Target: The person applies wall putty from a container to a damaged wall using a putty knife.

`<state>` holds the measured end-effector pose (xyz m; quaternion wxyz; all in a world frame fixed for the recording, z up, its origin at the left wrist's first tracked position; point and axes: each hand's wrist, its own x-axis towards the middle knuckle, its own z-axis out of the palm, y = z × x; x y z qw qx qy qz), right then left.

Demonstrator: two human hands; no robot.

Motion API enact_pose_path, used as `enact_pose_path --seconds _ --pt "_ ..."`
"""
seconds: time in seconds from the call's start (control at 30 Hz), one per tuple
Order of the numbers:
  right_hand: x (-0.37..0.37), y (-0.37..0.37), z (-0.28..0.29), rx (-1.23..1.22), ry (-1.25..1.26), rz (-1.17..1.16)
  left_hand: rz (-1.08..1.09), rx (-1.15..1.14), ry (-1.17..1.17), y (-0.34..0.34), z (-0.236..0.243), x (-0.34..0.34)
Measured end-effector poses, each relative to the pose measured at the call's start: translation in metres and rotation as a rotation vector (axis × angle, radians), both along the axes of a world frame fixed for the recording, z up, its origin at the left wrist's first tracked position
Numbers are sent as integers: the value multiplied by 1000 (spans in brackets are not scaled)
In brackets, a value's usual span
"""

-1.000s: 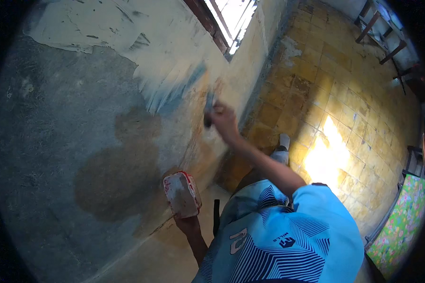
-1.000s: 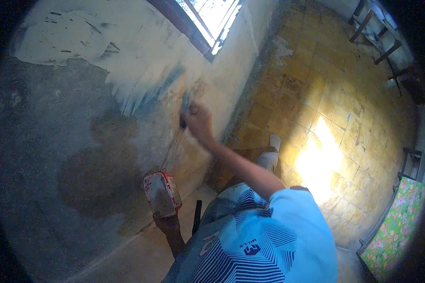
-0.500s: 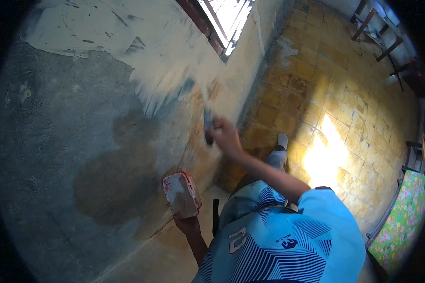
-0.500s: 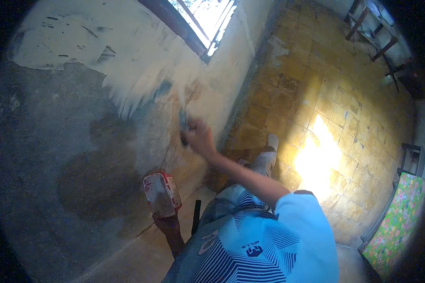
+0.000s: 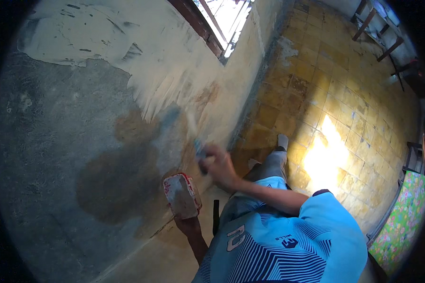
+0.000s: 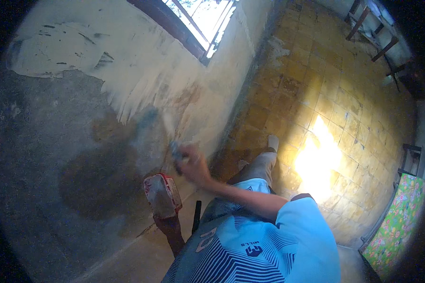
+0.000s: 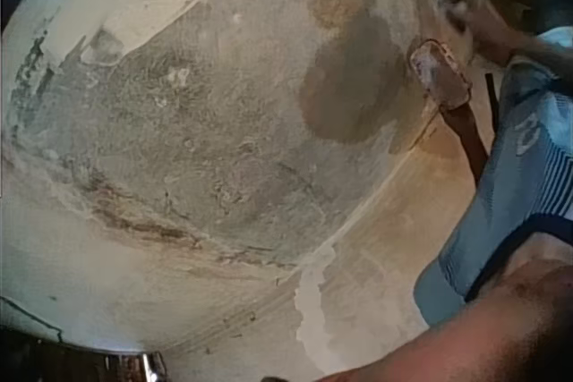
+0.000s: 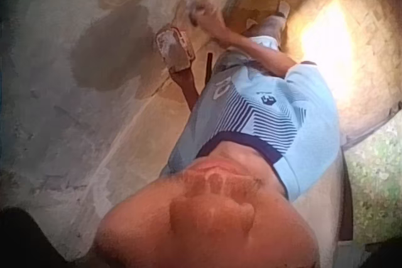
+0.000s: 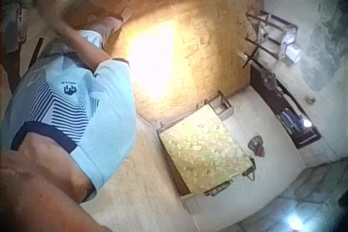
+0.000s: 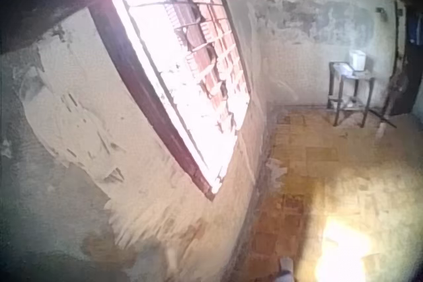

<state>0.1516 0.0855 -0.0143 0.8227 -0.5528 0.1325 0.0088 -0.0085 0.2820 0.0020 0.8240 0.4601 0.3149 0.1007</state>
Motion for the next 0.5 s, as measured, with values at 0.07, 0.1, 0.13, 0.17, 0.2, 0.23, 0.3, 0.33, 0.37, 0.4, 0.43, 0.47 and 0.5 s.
enact_pose_path --seconds 0.07,0.1,0.13,0.17,0.2,0.23,0.3,0.33,0.37,0.4,0.43,0.47,0.5 --pt "50 -37 -46 -269 2 -88 -39 26 -15 -15 10 8" --pt "78 -56 -47 -264 34 -112 -68 55 -37 -19 14 10" --pt "104 -75 -45 -263 64 -140 -68 54 -39 -20 14 10" --pt "123 -86 -45 -229 69 -149 -79 13 -27 -20 14 9" --pt "137 -95 -46 -196 71 -158 -91 -29 -16 -21 14 8" --pt "150 -96 -52 -195 72 -160 -93 -28 -16 -23 13 9" --pt "166 -90 -69 -158 24 -256 -92 -25 -50 -25 10 9" --pt "167 -86 -71 -154 24 -250 -87 -21 -49 -24 8 7" --pt "165 -82 -72 -133 37 -180 -64 -53 -37 -21 5 6" --pt "162 -80 -73 -113 50 -113 -43 -86 -25 -20 3 4" --pt "152 -72 -82 -130 39 -77 -44 -89 -24 -20 2 4" --pt "135 -57 -89 -145 29 -39 -22 -72 4 -19 1 2" --pt "105 -32 -74 -203 137 -3 12 -49 30 -15 2 -2"
